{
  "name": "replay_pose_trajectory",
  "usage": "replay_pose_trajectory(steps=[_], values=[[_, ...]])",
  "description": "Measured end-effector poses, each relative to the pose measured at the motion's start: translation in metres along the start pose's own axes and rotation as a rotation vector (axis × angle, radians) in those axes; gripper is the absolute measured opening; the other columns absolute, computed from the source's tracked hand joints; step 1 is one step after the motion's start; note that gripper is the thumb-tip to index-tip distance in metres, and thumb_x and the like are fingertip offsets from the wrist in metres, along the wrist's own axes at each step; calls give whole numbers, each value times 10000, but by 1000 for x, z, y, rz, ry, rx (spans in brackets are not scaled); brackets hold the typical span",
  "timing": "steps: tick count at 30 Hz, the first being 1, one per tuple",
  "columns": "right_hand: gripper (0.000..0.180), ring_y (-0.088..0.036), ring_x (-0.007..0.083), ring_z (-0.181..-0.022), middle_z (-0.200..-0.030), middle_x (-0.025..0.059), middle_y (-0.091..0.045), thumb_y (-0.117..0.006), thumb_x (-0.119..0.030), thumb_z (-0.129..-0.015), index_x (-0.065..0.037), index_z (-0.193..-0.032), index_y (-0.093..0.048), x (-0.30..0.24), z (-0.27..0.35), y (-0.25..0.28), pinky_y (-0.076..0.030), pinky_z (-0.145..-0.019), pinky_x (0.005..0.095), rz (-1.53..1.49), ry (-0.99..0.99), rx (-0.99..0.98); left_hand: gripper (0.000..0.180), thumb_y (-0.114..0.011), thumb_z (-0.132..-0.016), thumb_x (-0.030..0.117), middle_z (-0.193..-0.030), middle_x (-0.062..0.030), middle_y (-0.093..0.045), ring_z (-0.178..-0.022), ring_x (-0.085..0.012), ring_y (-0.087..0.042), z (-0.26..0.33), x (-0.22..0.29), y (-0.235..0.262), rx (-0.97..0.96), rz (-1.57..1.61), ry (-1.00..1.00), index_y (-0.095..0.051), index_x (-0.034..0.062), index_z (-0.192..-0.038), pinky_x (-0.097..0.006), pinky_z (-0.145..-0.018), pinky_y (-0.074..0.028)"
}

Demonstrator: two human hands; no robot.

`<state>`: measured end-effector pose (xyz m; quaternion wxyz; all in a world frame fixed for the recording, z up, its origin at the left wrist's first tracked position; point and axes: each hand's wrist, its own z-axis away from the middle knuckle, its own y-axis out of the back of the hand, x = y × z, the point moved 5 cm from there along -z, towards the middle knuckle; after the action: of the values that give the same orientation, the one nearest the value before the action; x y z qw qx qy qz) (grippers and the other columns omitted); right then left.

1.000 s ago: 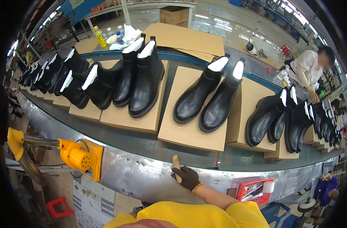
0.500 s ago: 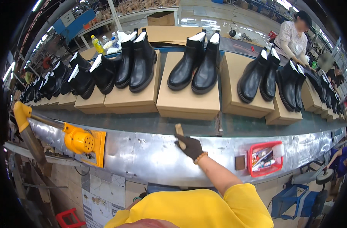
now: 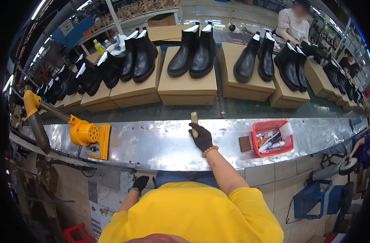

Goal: The person polishes black leather boots using a wooden block and a white cloth. They pick up boots from a row of boxes, rub the surface with the block, and wipe them with the cloth before placing them back. The process is repeated for multiple boots on a metal workbench.

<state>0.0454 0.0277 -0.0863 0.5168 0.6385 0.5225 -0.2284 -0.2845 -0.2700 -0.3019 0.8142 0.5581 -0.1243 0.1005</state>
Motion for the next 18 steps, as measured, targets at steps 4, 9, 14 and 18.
replay_pose_trajectory(steps=[4, 9, 14, 18], values=[[296, -642, 297, -841, -921, 126, -658, -674, -223, -831, -196, -1120, -615, -2, -1, -4, -509, -743, 355, 10, -18, -24, 400, -485, -912, 347, -948, -149, -653, -745, -262, -628, -20, -1, 42, 255, 526, 214, -611, 25, -1114, -392, -706, -494], [306, -638, 302, -866, -943, 126, -659, -662, -237, -839, -196, -1137, -603, 0, -1, -1, -503, -768, 355, 16, -36, -33, 406, -477, -918, 343, -1109, -153, -629, -1001, -245, -610, -13, 96, 143, -100, 421, 102, -616, 30, -1134, -340, -855, -476], [302, -637, 305, -855, -931, 128, -659, -643, -237, -848, -203, -1145, -601, -4, -2, 0, -498, -757, 368, 53, -52, -55, 363, -537, -906, 308, -901, -69, -664, -762, -136, -631, -6, 141, 191, -151, 1203, 206, -632, 27, -1118, -267, -688, -504], [319, -654, 236, -789, -900, 130, -667, -661, -103, -827, -153, -1138, -608, -5, -1, -2, -505, -718, 327, 81, -5, -24, 298, -518, -945, 243, -797, -63, -661, -713, -120, -623, -27, 150, 234, 234, 1228, 79, -636, 26, -1112, -272, -664, -510]])
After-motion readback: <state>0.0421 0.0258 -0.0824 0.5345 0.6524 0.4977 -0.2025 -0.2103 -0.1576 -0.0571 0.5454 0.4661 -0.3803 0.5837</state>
